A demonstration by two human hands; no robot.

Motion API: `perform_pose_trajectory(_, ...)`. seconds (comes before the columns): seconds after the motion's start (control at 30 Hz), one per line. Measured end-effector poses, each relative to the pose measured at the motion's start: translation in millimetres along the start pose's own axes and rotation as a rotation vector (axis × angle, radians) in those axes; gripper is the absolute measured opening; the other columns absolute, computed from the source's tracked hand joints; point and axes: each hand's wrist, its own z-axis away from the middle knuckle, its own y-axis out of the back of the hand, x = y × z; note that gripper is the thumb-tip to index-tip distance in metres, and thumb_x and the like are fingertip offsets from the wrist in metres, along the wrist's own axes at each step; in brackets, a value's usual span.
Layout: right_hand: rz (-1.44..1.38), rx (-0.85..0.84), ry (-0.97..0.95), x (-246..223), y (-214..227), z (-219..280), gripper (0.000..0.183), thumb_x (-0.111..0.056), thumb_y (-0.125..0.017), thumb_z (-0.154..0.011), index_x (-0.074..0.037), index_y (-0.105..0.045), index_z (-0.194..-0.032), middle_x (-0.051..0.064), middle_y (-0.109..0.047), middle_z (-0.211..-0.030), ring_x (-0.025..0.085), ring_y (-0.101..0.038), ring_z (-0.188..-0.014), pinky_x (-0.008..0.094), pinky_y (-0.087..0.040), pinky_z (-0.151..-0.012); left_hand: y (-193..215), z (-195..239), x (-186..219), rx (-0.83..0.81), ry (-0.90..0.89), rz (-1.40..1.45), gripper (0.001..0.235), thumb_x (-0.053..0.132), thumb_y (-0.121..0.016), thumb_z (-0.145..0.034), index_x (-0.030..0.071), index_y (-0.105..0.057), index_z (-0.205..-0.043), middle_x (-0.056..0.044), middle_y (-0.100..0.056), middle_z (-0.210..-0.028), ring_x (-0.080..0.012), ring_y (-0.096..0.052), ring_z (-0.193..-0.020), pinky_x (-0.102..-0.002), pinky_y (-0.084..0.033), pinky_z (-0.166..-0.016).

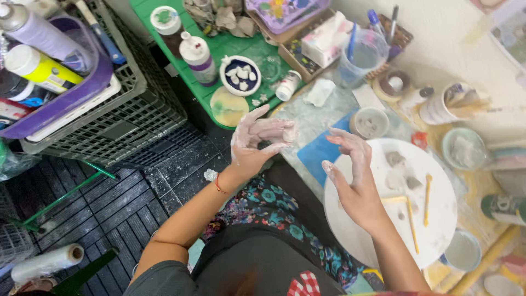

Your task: The person shapes small pieces of clay by hand on a white plate, using a wooden stick and a thin tool to refine the edges and details of the material.

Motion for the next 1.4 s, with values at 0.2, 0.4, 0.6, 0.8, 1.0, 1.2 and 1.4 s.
perform_pose_trajectory(0.2,0.026,0.019,-0.057,3,4,-6,0.046,-0.01,-0.063,-0.096,-0.007,-0.048,-0.14,0.015,-0.049,-0.153,0.032,-0.043,-0.14,0.043,-0.035,-0.116,-13,-4,-8,0.049,0.211,0.292,0.096,-0.01,-0.072,-0.092,0.007,-0.014,-0.167,-0.029,-0.063,-0.139,-0.0358,-0.07,-0.121,-0.045,-0.061,-0.101)
perform_pose_trajectory(0.4,0.031,0.132,-0.211,-1,39,43,0.051,-0.005,-0.056,-0.093,-0.005,-0.045,-0.143,0.015,-0.049,-0.154,0.029,-0.046,-0.141,0.045,-0.035,-0.118,-58,-19,-7,-0.13,0.332,0.562,0.102,-0.009,-0.074,-0.092,0.015,-0.01,-0.167,-0.03,-0.064,-0.135,-0.0391,-0.073,-0.113,-0.051,-0.065,-0.1)
perform_pose_trajectory(0.6,-0.158,0.379,-0.292,20,39,108,0.049,-0.011,-0.054,-0.1,-0.005,-0.042,-0.147,0.018,-0.047,-0.156,0.031,-0.043,-0.149,0.047,-0.036,-0.122,-107,-14,-26,-0.361,0.475,0.52,0.109,-0.01,-0.076,-0.089,0.018,-0.007,-0.168,-0.026,-0.065,-0.135,-0.0319,-0.071,-0.119,-0.044,-0.064,-0.097)
perform_pose_trajectory(0.8,-0.29,0.667,-0.421,37,38,162,0.043,-0.014,-0.047,-0.106,-0.003,-0.043,-0.148,0.022,-0.048,-0.155,0.033,-0.047,-0.149,0.05,-0.041,-0.122,-121,-5,-49,-0.47,0.512,0.323,0.093,-0.013,-0.07,-0.094,0.01,-0.016,-0.166,-0.022,-0.063,-0.142,-0.0319,-0.072,-0.124,-0.041,-0.064,-0.105)
perform_pose_trajectory(1.0,-0.271,0.783,-0.377,58,32,182,0.039,-0.017,-0.047,-0.112,-0.006,-0.041,-0.15,0.021,-0.052,-0.15,0.032,-0.052,-0.14,0.051,-0.047,-0.118,-122,-5,-65,-0.615,0.247,-0.131,0.072,-0.007,-0.072,-0.095,0.006,-0.039,-0.157,-0.014,-0.07,-0.136,-0.0227,-0.075,-0.118,-0.034,-0.06,-0.105)
perform_pose_trajectory(1.2,-0.338,0.793,-0.331,64,30,184,0.039,-0.019,-0.048,-0.114,-0.006,-0.041,-0.15,0.02,-0.054,-0.143,0.031,-0.055,-0.136,0.048,-0.048,-0.111,-129,-20,-62,-0.684,0.112,-0.52,0.067,0.004,-0.08,-0.09,0.008,-0.05,-0.151,-0.004,-0.072,-0.131,-0.0207,-0.073,-0.115,-0.032,-0.058,-0.099)
perform_pose_trajectory(1.4,-0.332,0.81,-0.348,60,27,184,0.039,-0.021,-0.044,-0.114,-0.004,-0.04,-0.149,0.019,-0.053,-0.149,0.031,-0.054,-0.136,0.048,-0.047,-0.112,-139,-33,-66,-0.696,-0.282,-0.823,0.056,0.009,-0.082,-0.093,0.014,-0.06,-0.144,0.002,-0.066,-0.139,-0.0222,-0.065,-0.127,-0.043,-0.049,-0.112)
